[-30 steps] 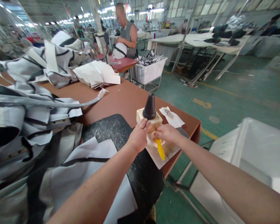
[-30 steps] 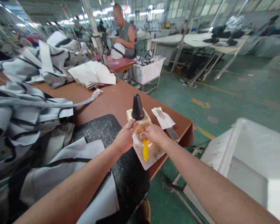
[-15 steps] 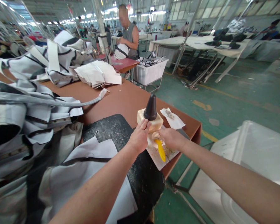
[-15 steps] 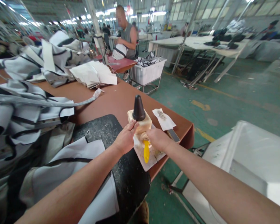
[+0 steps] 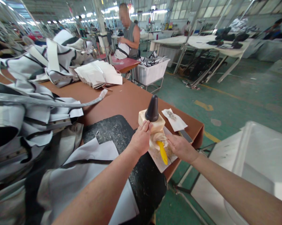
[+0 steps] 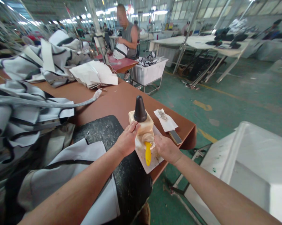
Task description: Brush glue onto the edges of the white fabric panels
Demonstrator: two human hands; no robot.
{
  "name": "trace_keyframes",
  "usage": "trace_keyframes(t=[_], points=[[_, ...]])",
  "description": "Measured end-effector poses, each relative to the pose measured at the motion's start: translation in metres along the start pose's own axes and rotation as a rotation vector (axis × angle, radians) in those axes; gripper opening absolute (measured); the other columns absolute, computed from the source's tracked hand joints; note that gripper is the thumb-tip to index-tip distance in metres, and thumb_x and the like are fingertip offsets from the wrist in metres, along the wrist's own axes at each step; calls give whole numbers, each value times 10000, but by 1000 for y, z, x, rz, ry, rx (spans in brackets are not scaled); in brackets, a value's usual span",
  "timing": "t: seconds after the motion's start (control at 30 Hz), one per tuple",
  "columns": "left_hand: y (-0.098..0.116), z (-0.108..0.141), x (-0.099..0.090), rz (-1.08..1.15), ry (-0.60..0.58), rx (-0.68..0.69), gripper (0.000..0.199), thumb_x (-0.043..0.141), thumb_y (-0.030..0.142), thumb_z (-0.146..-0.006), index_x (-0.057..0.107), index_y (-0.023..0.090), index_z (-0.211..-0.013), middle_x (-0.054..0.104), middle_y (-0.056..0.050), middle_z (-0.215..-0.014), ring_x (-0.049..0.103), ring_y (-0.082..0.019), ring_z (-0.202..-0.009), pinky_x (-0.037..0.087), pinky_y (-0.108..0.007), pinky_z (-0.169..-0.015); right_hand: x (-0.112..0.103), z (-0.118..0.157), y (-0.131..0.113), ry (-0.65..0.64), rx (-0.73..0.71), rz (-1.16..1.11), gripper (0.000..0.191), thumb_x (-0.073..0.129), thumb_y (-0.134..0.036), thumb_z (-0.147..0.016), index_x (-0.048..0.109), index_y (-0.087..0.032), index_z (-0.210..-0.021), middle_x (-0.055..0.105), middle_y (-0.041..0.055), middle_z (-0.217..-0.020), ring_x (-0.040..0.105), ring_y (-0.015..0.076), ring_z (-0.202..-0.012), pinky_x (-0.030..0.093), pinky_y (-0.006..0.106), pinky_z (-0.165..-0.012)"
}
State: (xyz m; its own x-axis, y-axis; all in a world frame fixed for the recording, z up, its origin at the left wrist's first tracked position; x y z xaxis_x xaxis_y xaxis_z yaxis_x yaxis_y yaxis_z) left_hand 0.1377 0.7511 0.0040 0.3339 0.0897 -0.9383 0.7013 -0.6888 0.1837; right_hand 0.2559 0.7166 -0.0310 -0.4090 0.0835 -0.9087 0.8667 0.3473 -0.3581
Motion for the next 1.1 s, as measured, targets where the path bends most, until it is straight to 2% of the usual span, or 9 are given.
trace_keyframes(t=[0.1,0.3,0.47,0.6,0.73,0.83,0.93,1.0,1.1], points=[[1,0,1,-10,-7,-2,624,431,14,-703,326,58,-1316,293,-156,-1413,238,-269,-1321,264,-385,-1096,2,9,-3,6,-64,66,318,261,-173,-909,575,-153,-946,609,102,-919,565,227,-874,442,357,-802],[4,0,1,-23,-15,12,646,437,31,-700,297,57,-1331,260,-169,-1428,213,-254,-1334,233,-395,-1105,-1,23,5,63,-12,14,292,272,-217,-916,549,-161,-840,599,81,-807,569,212,-791,441,347,-742],[8,4,-2,-24,-68,-27,698,500,67,-702,267,79,-1360,208,-145,-1459,155,-251,-1353,204,-400,-1113,-3,35,15,73,86,-93,262,300,-233,-900,548,-162,-856,600,78,-807,573,204,-799,432,335,-747],[29,26,-5,-9,-101,-40,800,639,262,-714,225,227,-1398,90,-100,-1495,46,-288,-1368,101,-538,-1100,-8,32,13,118,178,-214,236,328,-267,-870,548,-197,-821,616,64,-819,585,210,-811,442,341,-753],[57,38,11,131,-185,69,842,619,500,-717,156,361,-1406,6,-82,-1496,15,-379,-1349,33,-695,-1006,-9,16,3,192,241,-394,214,333,-223,-795,542,-250,-755,630,31,-795,603,207,-792,476,327,-715],[53,28,7,211,-159,15,739,569,585,-719,240,435,-1364,17,-53,-1499,-32,-427,-1328,-2,-748,-946,-14,5,3,249,310,-476,226,343,-218,-733,562,-275,-731,654,23,-805,620,216,-791,498,328,-692],[42,22,-14,215,-59,-59,447,473,570,-798,428,487,-1235,147,3,-1490,25,-385,-1345,-16,-713,-973,-20,3,12,275,422,-480,255,346,-328,-773,585,-275,-699,681,47,-831,636,244,-817,507,347,-704],[36,22,-25,221,-15,-92,344,396,555,-845,532,453,-1144,255,-6,-1458,114,-334,-1350,24,-651,-1022,-20,3,18,278,480,-506,286,370,-416,-783,618,-276,-752,692,57,-878,640,259,-861,510,356,-741],[32,24,-30,226,2,-113,348,379,515,-855,607,363,-1069,311,-49,-1429,179,-307,-1341,92,-590,-1051,-15,3,25,285,525,-591,332,351,-458,-795,639,-294,-813,700,50,-871,653,263,-845,526,356,-728]])
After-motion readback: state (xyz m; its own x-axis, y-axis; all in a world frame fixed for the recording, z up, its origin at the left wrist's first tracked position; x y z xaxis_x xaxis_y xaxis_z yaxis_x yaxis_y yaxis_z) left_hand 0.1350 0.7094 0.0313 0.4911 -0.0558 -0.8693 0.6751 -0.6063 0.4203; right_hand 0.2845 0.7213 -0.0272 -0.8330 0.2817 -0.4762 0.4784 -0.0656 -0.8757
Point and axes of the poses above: each hand's wrist, its own z-axis away from the middle knuckle, its own x-axis out of the palm, y = z × x, the point moved 9 cm from there along -z, towards the middle knuckle
